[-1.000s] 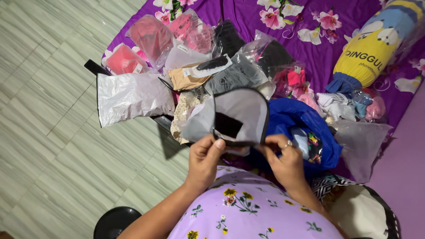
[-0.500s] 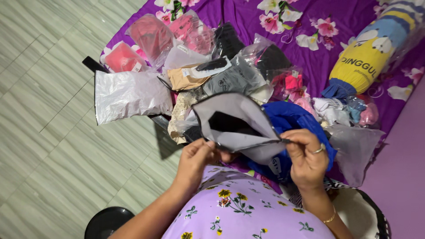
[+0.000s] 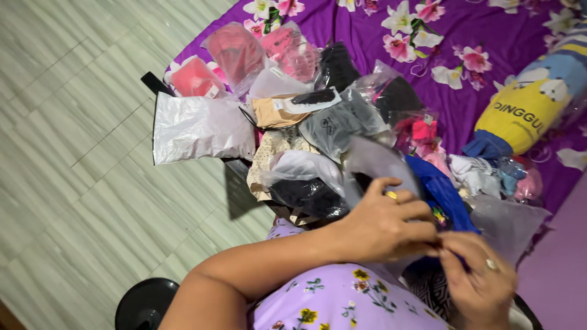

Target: The person unpacks various clothing items from a blue reusable bag, including black, beige, and pink garments, and places them on a bed. The person then repacks the items back into the bag.

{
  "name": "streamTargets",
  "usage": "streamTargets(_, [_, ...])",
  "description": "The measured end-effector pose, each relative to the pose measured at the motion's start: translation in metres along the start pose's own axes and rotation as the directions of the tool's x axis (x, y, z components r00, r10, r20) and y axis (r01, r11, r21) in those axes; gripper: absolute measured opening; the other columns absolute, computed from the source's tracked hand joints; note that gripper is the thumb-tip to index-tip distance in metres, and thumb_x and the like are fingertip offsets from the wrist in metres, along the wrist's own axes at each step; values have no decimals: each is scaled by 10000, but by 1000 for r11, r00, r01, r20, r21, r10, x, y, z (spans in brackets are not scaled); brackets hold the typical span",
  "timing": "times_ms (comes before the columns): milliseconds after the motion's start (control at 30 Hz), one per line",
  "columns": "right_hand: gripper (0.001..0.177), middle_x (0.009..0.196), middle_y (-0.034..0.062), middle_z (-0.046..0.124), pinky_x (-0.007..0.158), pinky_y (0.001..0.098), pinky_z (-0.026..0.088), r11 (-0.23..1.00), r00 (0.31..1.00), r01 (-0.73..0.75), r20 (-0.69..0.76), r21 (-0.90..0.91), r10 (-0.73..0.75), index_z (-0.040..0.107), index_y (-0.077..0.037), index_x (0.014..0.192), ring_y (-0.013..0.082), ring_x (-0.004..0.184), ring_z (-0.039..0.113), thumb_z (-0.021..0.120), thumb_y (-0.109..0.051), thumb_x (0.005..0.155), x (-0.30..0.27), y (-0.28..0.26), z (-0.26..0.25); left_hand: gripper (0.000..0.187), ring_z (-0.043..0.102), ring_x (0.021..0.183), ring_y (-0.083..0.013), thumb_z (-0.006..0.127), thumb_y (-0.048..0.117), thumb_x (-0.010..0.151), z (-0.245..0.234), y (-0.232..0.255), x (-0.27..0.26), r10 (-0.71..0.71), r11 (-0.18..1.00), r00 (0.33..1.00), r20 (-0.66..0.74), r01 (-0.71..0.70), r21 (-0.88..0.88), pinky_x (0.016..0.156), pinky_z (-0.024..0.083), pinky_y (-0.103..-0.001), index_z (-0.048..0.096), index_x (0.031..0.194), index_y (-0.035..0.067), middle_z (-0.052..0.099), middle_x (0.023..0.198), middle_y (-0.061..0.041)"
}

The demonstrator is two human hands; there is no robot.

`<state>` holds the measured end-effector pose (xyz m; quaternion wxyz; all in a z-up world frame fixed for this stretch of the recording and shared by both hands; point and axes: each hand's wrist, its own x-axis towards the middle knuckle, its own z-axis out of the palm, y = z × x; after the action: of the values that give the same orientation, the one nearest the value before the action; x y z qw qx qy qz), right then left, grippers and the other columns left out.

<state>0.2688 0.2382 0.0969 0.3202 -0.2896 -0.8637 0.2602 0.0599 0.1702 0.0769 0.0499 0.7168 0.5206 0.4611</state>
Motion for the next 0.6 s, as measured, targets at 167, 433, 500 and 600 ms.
streamTargets(167, [81,964,143,719,827,257,562,994,992,-70,-99,82,78,681,29,1000,197,873,708,712,34,925,-41,36,-4,189,579,1312,-180,754,360,890,-12,-3,2,68,995,998,7,-69,71,1168,303,-697,681,1009,233,649,1191,53])
streamTargets(433, [120,1081,188,742,895,273,557,964,972,-208,-75,164,222,646,47,1038,189,873,673,591,-6,1130,-47,54,-51,183,658,1051,-246,703,214,883,-60,-65,-24,0,998,998,63,-4,61,1040,455,-570,622,1026,134,647,1062,-27])
streamTargets(500, [154,1097,190,720,984,293,584,969,969,-119,-186,216,160,625,44,1056,199,992,719,616,-29,1191,-23,50,-20,174,668,890,-246,677,177,899,-59,-85,-27,-26,994,992,120,13,105,877,513,-464,634,1062,130,651,996,-45])
streamTargets(600, [75,1197,161,695,984,291,569,917,941,-85,-271,389,202,596,7,1170,193,1071,693,629,-59,1158,33,50,13,163,665,763,-264,646,150,903,-58,-138,-20,-69,966,991,113,38,254,650,497,-424,615,1062,143,655,921,-63])
